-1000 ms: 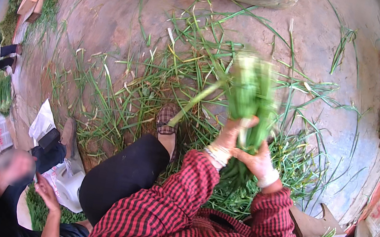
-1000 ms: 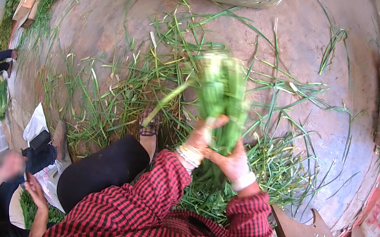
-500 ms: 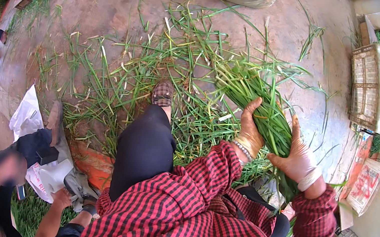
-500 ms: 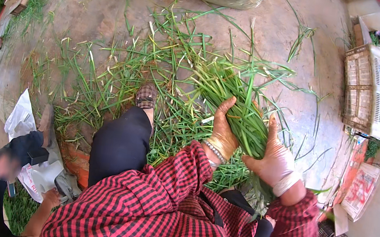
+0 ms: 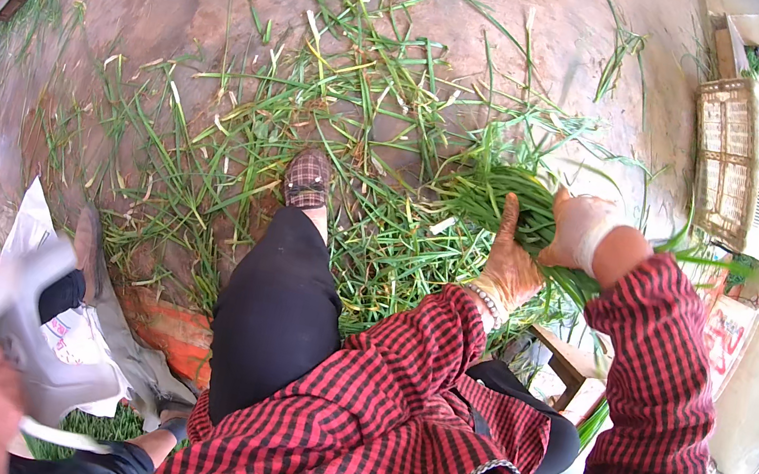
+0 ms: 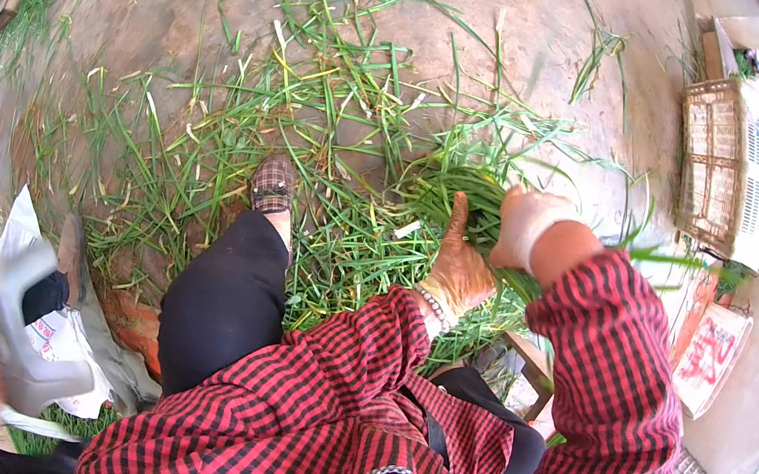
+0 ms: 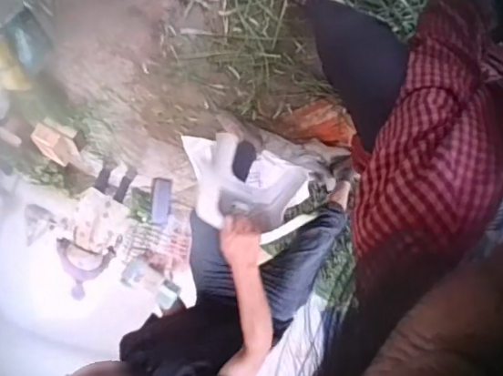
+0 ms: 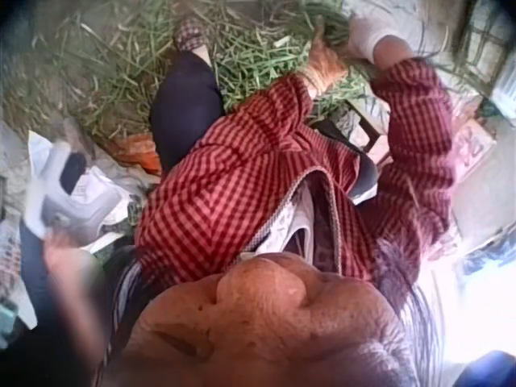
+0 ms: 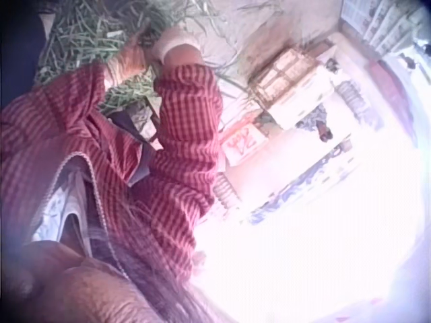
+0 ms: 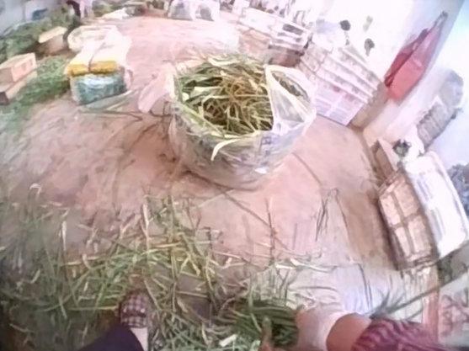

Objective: The person sorts through a bundle of green chives by hand, picking out individual blades, aligning the stems, and then placing the gathered bundle into a white plastic crate.

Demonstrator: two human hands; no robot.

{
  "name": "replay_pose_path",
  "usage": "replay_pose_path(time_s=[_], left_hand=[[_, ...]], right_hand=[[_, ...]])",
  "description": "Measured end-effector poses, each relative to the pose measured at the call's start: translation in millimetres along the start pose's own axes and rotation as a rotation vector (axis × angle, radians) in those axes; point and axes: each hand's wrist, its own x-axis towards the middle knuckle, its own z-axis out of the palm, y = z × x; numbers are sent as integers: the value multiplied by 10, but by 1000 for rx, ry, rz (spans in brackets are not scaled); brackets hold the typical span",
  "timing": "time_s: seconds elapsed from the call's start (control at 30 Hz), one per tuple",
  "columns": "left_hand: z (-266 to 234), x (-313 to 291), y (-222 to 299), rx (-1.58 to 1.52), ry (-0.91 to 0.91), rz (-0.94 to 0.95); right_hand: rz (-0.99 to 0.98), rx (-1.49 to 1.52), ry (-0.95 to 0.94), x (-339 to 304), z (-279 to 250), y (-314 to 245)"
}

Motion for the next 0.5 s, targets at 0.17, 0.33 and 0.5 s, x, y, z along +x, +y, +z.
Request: replay_pose_path(time_s=[0.17,0.33,0.5], left_hand=[[-120,-6,-223,179,-16,-6],[-926,-298,-69,557,441,-75],[-958,-579,119,934,711,-261]], right_hand=[[23,330,396,-567,870,26],[49,500,218,-211,2251,-562],[-100,917,242,-620,2337,-746]])
